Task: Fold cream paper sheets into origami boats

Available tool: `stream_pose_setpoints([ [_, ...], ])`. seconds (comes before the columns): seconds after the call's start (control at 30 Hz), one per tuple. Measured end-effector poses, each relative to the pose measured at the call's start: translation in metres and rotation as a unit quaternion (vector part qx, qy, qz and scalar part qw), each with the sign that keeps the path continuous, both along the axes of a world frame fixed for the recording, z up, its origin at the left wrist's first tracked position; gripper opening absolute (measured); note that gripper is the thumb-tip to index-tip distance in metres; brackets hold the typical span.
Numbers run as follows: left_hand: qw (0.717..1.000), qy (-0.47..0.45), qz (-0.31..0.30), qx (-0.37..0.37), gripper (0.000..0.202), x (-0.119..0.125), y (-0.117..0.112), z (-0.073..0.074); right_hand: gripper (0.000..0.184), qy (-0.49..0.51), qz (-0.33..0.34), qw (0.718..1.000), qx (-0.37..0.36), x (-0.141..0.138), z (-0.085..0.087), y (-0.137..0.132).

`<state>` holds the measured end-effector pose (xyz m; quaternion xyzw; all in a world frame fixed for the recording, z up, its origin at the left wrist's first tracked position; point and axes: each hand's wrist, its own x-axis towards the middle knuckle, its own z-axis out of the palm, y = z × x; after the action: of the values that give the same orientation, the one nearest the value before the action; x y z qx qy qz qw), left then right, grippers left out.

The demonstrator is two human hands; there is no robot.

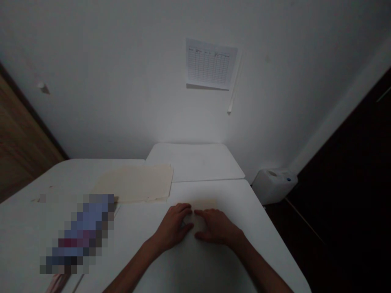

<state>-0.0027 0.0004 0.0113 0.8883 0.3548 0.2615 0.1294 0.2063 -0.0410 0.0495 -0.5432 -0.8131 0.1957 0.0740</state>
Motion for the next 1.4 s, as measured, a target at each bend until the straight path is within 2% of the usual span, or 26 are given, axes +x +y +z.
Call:
stream_pose_setpoints([
  [0.23, 0.996, 0.024, -0.003, 0.081, 0.028, -0.008, -0.014, 0.002, 0.076, -0.018, -0.005, 1.0, 0.005, -0.001, 0.002, -0.001],
  [0.47, 0.99, 0.092, -0.082, 0.063, 0.03, -0.012, -0.04, 0.007, 0.076, -0.009, -0.002, 1.0, 0.017, 0.001, -0.002, -0.002],
  [0.7, 0.986, 0.132, -0.082, 0.056, 0.036, -0.011, -0.04, 0.006, 0.076, 0.001, 0.001, 1.0, 0.02, 0.0, 0.001, -0.002],
  [0.93, 0.988, 0.135, -0.026, 0.067, 0.036, -0.013, -0.037, -0.002, 0.076, -0.009, -0.006, 1.0, 0.007, 0.001, 0.001, -0.002],
  [1.4, 0.981, 0.132, 0.122, 0.079, 0.033, -0.038, -0.011, 0.003, 0.078, -0.006, -0.019, 1.0, 0.001, 0.002, -0.001, -0.002],
])
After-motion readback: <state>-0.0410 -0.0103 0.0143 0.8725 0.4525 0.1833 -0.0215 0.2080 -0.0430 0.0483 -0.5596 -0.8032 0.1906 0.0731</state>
